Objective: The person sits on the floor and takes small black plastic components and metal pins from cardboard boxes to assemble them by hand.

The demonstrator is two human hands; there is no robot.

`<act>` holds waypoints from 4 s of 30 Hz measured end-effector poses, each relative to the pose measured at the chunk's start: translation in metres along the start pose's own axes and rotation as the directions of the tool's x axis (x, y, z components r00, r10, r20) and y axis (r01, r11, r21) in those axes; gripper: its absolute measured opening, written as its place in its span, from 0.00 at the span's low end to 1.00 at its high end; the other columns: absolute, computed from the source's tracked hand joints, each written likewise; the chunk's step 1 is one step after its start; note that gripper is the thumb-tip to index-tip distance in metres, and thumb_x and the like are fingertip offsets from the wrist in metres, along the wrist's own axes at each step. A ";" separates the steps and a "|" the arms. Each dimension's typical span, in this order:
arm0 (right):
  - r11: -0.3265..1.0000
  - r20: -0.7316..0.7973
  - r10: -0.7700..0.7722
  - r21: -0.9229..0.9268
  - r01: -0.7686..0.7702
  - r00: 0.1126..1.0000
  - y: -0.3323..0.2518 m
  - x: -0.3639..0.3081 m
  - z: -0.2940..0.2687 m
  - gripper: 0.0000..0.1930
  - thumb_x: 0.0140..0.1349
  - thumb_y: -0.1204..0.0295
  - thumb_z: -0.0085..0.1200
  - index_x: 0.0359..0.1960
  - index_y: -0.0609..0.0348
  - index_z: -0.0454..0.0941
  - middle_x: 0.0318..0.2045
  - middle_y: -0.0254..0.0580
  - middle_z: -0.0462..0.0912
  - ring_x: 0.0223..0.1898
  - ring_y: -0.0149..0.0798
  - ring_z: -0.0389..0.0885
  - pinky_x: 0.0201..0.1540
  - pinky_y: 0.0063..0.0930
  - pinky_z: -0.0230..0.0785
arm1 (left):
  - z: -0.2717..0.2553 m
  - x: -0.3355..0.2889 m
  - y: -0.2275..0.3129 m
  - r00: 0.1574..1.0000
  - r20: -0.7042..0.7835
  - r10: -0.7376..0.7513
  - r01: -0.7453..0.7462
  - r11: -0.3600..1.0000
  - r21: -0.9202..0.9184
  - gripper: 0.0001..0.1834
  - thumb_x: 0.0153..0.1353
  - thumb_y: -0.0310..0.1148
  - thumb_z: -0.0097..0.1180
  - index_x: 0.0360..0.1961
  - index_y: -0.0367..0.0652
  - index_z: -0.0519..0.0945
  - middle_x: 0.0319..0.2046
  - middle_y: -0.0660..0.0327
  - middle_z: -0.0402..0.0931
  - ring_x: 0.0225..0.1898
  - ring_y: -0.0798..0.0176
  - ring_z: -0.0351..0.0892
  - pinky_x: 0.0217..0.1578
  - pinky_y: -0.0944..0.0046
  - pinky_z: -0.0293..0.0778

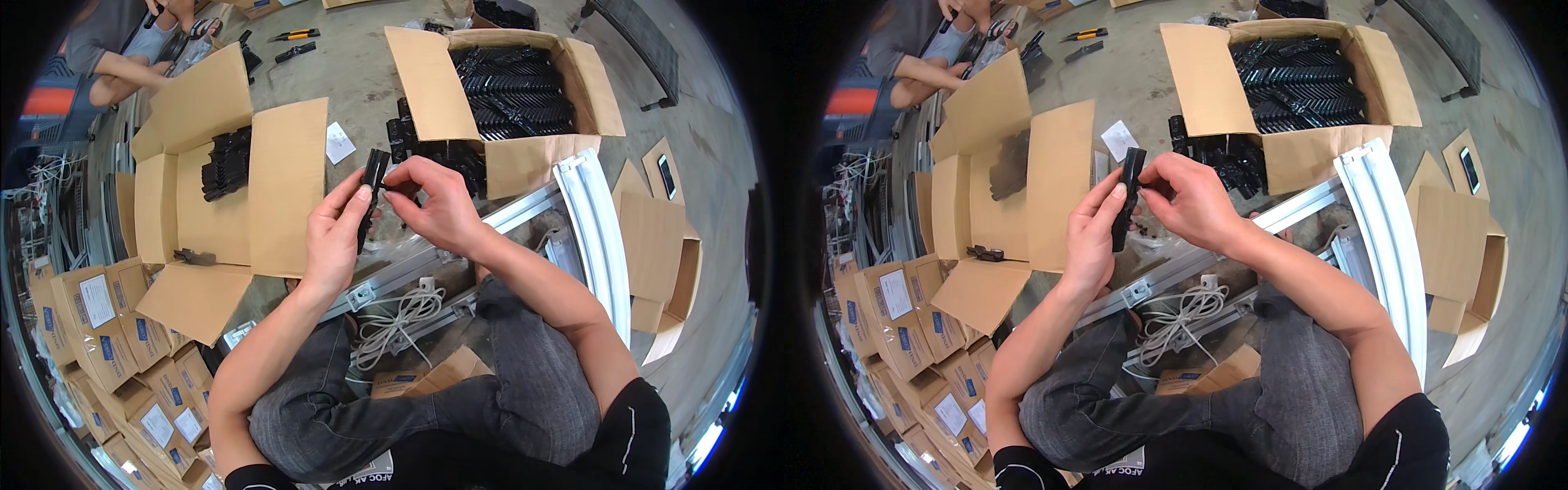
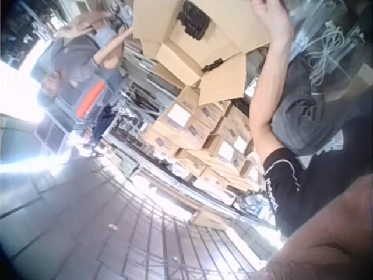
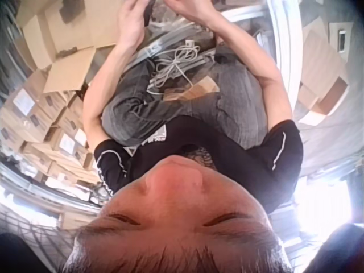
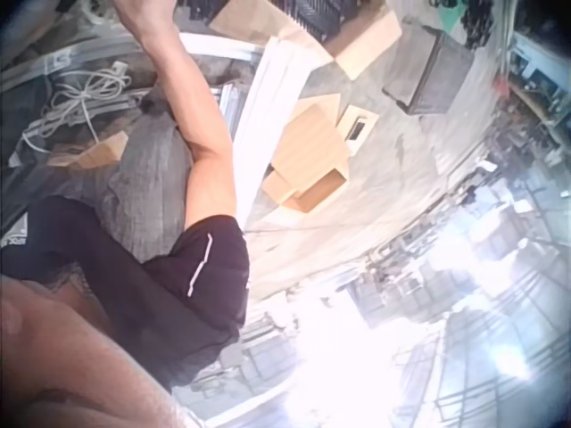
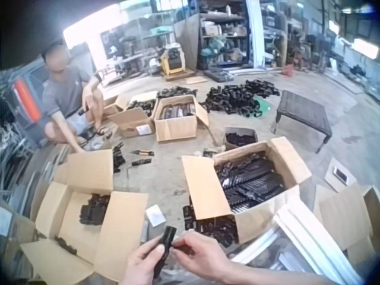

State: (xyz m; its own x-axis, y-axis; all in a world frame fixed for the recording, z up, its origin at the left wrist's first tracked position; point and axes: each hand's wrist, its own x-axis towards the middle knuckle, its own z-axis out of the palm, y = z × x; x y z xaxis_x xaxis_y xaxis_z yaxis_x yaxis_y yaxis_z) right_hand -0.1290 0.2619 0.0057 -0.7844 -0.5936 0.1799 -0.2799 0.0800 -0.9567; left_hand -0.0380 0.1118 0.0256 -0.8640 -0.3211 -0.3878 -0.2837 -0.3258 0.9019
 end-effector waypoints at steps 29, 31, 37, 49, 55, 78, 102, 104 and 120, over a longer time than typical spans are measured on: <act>0.995 -0.043 0.013 -0.097 -0.017 0.999 -0.001 -0.002 0.003 0.09 0.61 0.73 0.63 0.39 0.64 0.79 0.30 0.43 0.83 0.29 0.34 0.81 0.30 0.26 0.72 | 0.001 -0.001 -0.001 0.992 -0.038 0.121 -0.115 0.985 0.129 0.23 0.69 0.34 0.57 0.62 0.32 0.74 0.42 0.66 0.78 0.38 0.76 0.72 0.37 0.75 0.70; 0.994 -0.034 0.012 -0.109 -0.015 0.999 0.002 -0.003 0.003 0.09 0.62 0.72 0.62 0.39 0.63 0.79 0.30 0.44 0.83 0.29 0.35 0.81 0.30 0.27 0.72 | 0.001 -0.001 -0.001 0.991 -0.037 0.126 -0.121 0.984 0.128 0.23 0.69 0.34 0.57 0.62 0.32 0.74 0.42 0.66 0.78 0.38 0.76 0.72 0.37 0.75 0.69; 0.996 -0.026 -0.009 -0.094 0.006 1.000 -0.002 -0.003 0.006 0.07 0.65 0.72 0.59 0.37 0.64 0.78 0.29 0.46 0.81 0.28 0.41 0.80 0.30 0.30 0.71 | 0.001 -0.003 0.000 0.991 -0.029 0.131 -0.126 0.982 0.139 0.23 0.69 0.34 0.57 0.61 0.32 0.74 0.42 0.66 0.78 0.38 0.76 0.72 0.37 0.75 0.70; 0.991 0.026 0.052 -0.122 -0.048 0.998 -0.005 -0.002 0.005 0.08 0.67 0.71 0.56 0.38 0.64 0.76 0.28 0.48 0.79 0.26 0.47 0.78 0.30 0.34 0.70 | 0.003 -0.004 0.002 0.995 -0.030 0.093 -0.090 0.992 0.094 0.21 0.70 0.32 0.56 0.61 0.33 0.75 0.43 0.65 0.80 0.38 0.76 0.73 0.39 0.75 0.70; 0.982 0.057 -0.030 -0.183 0.040 0.998 0.011 -0.001 0.003 0.10 0.65 0.71 0.57 0.42 0.64 0.74 0.29 0.45 0.79 0.26 0.37 0.78 0.29 0.30 0.70 | 0.002 -0.004 0.001 0.995 -0.029 0.094 -0.091 0.992 0.085 0.21 0.70 0.33 0.57 0.61 0.34 0.75 0.43 0.66 0.80 0.37 0.77 0.72 0.36 0.76 0.70; 0.978 -0.020 -0.098 -0.187 0.093 0.995 0.004 -0.004 0.006 0.11 0.62 0.72 0.62 0.39 0.63 0.74 0.28 0.46 0.78 0.25 0.43 0.79 0.28 0.32 0.71 | 0.000 -0.003 0.001 0.999 -0.042 0.003 -0.002 1.000 0.010 0.22 0.70 0.33 0.56 0.61 0.34 0.74 0.42 0.65 0.80 0.37 0.76 0.75 0.33 0.75 0.70; 0.962 -0.114 -0.239 -0.167 0.218 0.964 0.005 -0.003 0.008 0.11 0.58 0.72 0.66 0.31 0.62 0.75 0.22 0.40 0.76 0.20 0.37 0.78 0.23 0.28 0.70 | -0.011 0.004 -0.001 0.970 0.188 -0.152 0.186 0.966 -0.180 0.20 0.73 0.38 0.48 0.58 0.35 0.76 0.37 0.61 0.82 0.33 0.69 0.80 0.29 0.68 0.77; 0.941 0.032 -0.239 -0.240 0.239 0.971 0.011 -0.003 0.004 0.12 0.57 0.73 0.66 0.36 0.62 0.74 0.25 0.40 0.76 0.21 0.36 0.78 0.23 0.27 0.70 | -0.014 0.004 -0.003 0.969 0.187 -0.163 0.198 0.963 -0.182 0.19 0.73 0.38 0.48 0.57 0.35 0.76 0.37 0.61 0.82 0.33 0.69 0.80 0.30 0.68 0.77; 0.960 -0.040 -0.203 -0.203 0.191 0.978 0.003 -0.005 0.006 0.10 0.58 0.69 0.64 0.32 0.58 0.75 0.26 0.42 0.77 0.26 0.48 0.80 0.28 0.36 0.71 | -0.013 0.003 0.002 0.960 0.194 -0.201 0.237 0.955 -0.180 0.17 0.74 0.39 0.46 0.50 0.37 0.78 0.36 0.62 0.81 0.33 0.69 0.81 0.30 0.68 0.78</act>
State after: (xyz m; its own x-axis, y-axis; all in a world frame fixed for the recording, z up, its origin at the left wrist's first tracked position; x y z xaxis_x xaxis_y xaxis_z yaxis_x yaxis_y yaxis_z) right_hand -0.1225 0.2602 0.0001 -0.7326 -0.5653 0.3790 -0.5311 0.1265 -0.8378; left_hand -0.0359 0.0985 0.0236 -0.8530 -0.0706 -0.5171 -0.4004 -0.5471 0.7351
